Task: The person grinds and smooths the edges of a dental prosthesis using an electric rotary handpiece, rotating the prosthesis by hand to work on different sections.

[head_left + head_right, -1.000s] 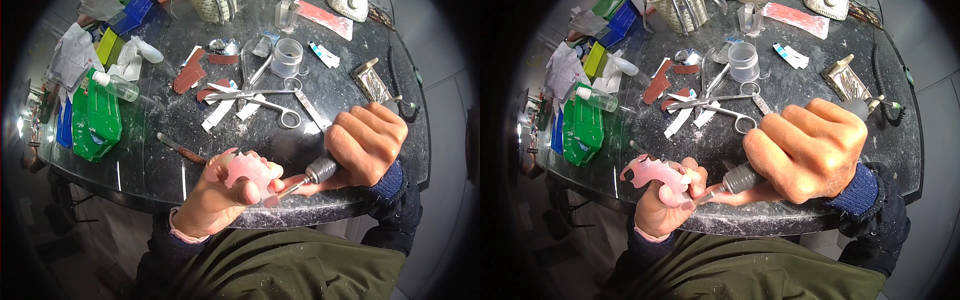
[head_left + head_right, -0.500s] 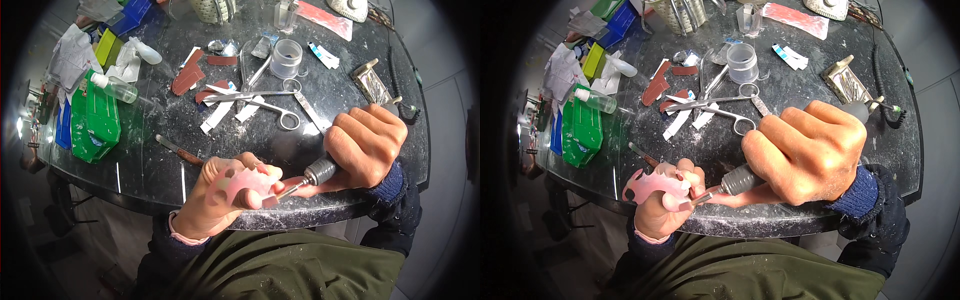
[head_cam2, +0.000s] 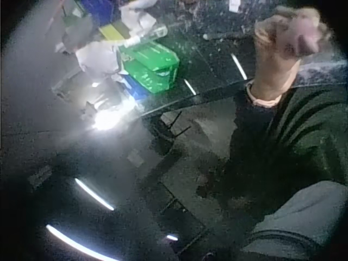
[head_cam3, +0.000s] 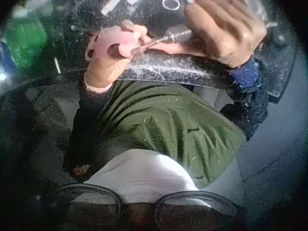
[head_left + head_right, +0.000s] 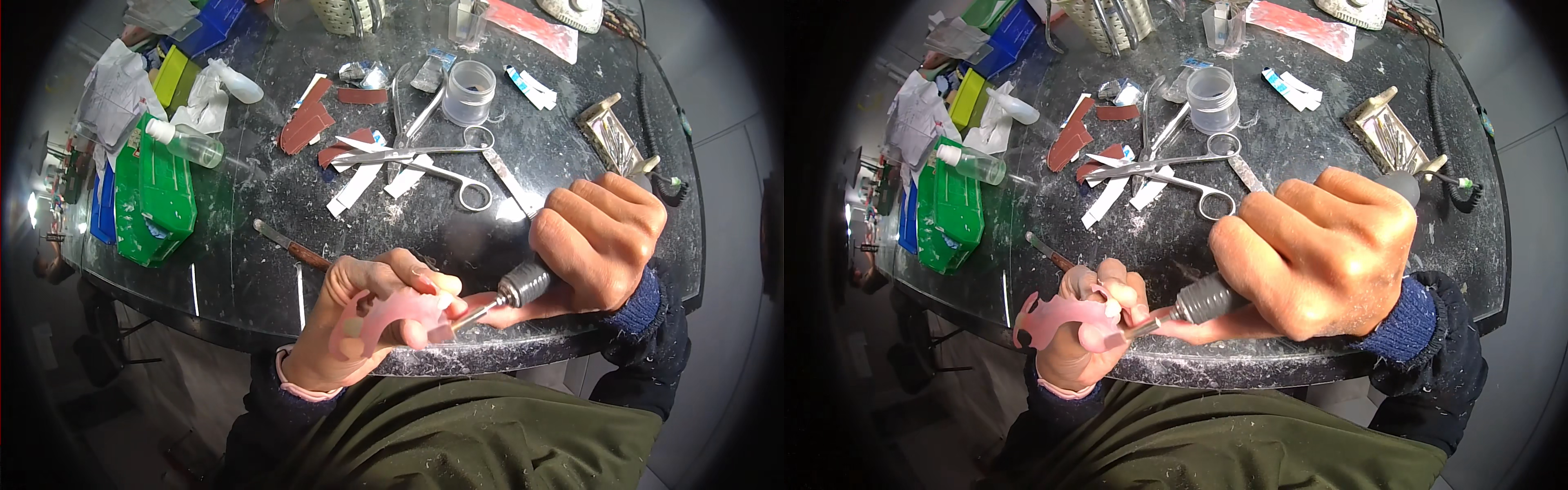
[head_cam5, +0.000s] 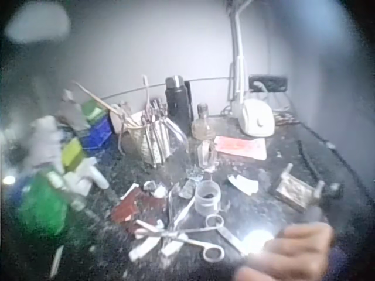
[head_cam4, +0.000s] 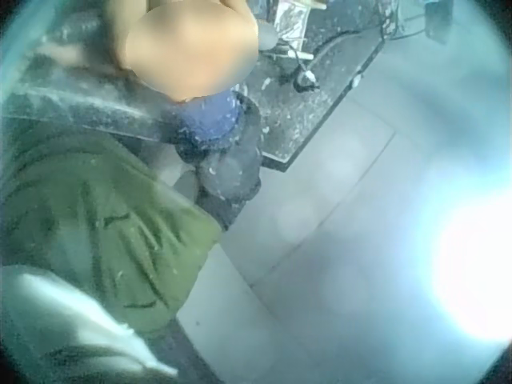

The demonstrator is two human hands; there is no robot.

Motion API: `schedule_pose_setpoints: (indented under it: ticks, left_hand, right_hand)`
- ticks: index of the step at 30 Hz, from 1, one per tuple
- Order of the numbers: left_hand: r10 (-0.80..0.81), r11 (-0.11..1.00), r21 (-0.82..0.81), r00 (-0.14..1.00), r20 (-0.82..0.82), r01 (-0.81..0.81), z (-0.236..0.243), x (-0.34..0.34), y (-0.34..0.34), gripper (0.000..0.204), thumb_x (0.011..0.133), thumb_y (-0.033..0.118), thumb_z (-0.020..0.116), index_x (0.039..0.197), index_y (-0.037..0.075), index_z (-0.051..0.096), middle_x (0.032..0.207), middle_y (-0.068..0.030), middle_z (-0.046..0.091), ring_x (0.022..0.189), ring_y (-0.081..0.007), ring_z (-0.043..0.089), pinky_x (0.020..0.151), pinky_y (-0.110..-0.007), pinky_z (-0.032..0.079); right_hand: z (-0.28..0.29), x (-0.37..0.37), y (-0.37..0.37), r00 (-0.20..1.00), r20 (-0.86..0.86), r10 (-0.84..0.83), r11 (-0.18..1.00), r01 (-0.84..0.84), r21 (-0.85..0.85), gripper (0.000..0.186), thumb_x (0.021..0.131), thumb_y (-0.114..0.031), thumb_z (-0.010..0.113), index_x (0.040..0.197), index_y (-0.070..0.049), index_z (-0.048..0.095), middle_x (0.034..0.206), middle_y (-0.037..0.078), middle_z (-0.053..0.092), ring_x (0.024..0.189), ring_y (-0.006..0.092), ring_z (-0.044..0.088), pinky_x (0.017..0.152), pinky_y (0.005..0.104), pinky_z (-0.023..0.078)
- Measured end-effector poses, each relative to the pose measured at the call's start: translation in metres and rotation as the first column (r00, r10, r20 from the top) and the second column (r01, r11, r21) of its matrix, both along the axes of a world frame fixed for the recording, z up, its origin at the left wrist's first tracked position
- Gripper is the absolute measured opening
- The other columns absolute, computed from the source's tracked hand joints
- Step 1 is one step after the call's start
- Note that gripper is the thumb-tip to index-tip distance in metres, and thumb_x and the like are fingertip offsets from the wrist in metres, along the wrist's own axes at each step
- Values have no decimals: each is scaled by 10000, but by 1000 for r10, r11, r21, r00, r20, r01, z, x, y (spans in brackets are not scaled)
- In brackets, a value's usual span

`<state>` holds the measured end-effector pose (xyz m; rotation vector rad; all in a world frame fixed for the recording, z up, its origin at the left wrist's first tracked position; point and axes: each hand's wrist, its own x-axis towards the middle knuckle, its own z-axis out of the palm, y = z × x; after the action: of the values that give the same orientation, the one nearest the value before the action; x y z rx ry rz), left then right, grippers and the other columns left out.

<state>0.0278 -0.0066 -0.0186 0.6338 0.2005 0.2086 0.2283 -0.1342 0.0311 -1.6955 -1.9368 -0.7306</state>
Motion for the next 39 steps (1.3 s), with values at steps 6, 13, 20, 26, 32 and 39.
schedule_pose_setpoints:
  ticks: [6,13,20,26,32,39]
  left_hand:
    - [14,997,79,1000,26,-16,-3,-3,1,379,698,249,872,938,8,705,1108,-68,643,1053,-284,644,948,-432,534]
    - [10,999,32,999,44,-11,-4,-1,-1,419,673,283,892,920,7,697,1103,-109,642,1025,-296,656,902,-408,553]
    - [-46,991,132,997,57,38,8,5,0,352,816,144,777,1135,137,627,1004,-81,596,868,-229,614,741,-380,536]
    - [27,999,40,999,27,-28,11,2,-3,580,765,115,828,1263,25,546,1079,-114,638,936,-209,659,871,-373,533]
    - [29,999,12,997,71,-30,12,3,-2,246,770,84,808,948,3,659,1004,-162,671,916,-209,672,833,-345,538]
    - [19,1000,1,993,114,-19,8,5,-5,146,781,40,784,881,5,685,927,-158,686,876,-237,699,800,-343,567]
  right_hand:
    - [2,0,2,1000,-12,0,1000,0,1,780,611,-759,743,545,-108,318,478,-18,291,370,127,292,404,275,201]
    - [1,0,3,1000,-7,23,999,-23,34,769,629,-756,727,541,-102,334,479,-16,303,370,126,314,402,280,202]
    - [4,-2,1,1000,-21,7,999,-6,37,697,659,-666,739,544,-98,352,496,-1,331,391,142,342,414,284,218]
    - [6,5,-3,996,9,84,996,-83,-18,678,604,-667,755,572,-91,400,518,-1,356,404,144,365,421,291,233]
    - [4,4,0,995,-60,83,996,-81,44,795,519,-801,738,575,-99,367,494,-17,305,386,134,306,414,289,194]
    - [-2,1,2,987,-105,121,992,-118,35,735,505,-731,766,581,-103,392,516,-9,340,405,144,360,416,299,217]
